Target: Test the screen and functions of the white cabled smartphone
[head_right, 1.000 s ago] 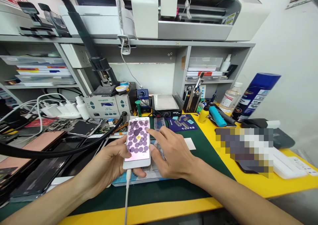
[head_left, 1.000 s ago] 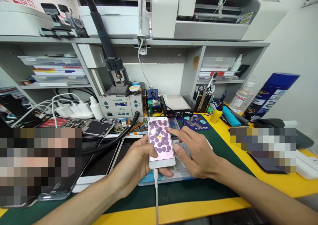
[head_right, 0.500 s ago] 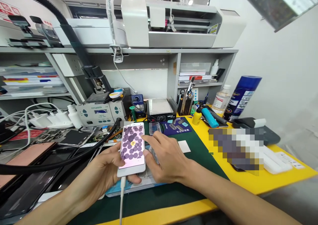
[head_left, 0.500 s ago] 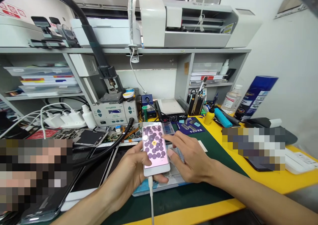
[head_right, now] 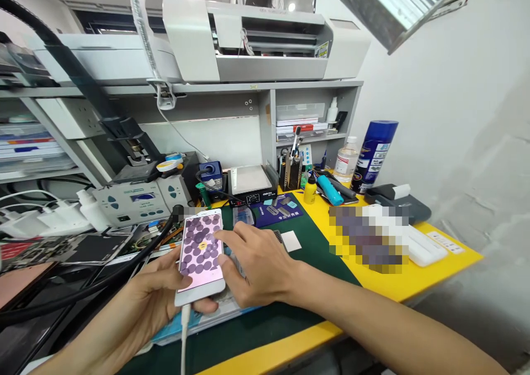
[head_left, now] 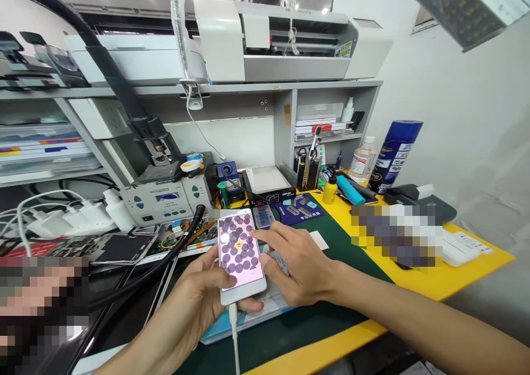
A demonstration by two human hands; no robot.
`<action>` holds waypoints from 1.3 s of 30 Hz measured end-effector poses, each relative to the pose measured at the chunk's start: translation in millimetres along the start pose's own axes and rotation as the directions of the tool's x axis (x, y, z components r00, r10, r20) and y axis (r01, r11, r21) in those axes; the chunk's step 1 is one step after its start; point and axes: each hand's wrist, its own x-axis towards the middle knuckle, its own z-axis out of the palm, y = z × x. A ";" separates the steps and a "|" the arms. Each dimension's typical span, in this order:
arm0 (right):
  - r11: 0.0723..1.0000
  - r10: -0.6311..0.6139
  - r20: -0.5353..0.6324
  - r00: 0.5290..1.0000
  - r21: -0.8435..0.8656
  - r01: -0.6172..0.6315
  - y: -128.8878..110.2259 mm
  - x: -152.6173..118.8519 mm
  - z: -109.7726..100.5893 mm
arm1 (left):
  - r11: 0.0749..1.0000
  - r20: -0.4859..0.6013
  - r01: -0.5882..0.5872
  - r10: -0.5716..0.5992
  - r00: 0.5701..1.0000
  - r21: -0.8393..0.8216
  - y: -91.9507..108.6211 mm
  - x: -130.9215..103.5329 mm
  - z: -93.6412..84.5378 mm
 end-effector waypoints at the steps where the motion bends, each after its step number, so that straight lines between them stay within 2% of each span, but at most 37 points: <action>1: 1.000 -0.003 -0.004 1.000 0.001 0.004 -0.2 -0.1 0.1 | 1.000 -0.008 0.008 -0.008 1.000 0.008 0.9 -0.6 1.1; 12: 1.000 -0.008 -0.011 1.000 0.002 0.008 2.1 0.7 0.7 | 1.000 -0.034 0.006 -0.006 0.999 0.022 3.8 -4.3 6.2; 22: 0.993 -0.019 -0.151 0.988 0.113 0.036 2.9 3.7 -4.1 | 0.997 0.136 -0.013 0.023 0.990 -0.075 0.4 3.4 -6.5; 35: 0.989 -0.054 -0.195 0.979 0.126 0.080 3.3 2.6 -3.2 | 0.995 0.183 -0.012 0.030 0.983 -0.101 0.9 2.5 -9.6; 39: 0.984 -0.096 -0.158 0.983 0.136 0.118 2.4 2.7 -4.0 | 0.994 0.188 -0.010 0.030 0.982 -0.106 0.5 2.0 -10.7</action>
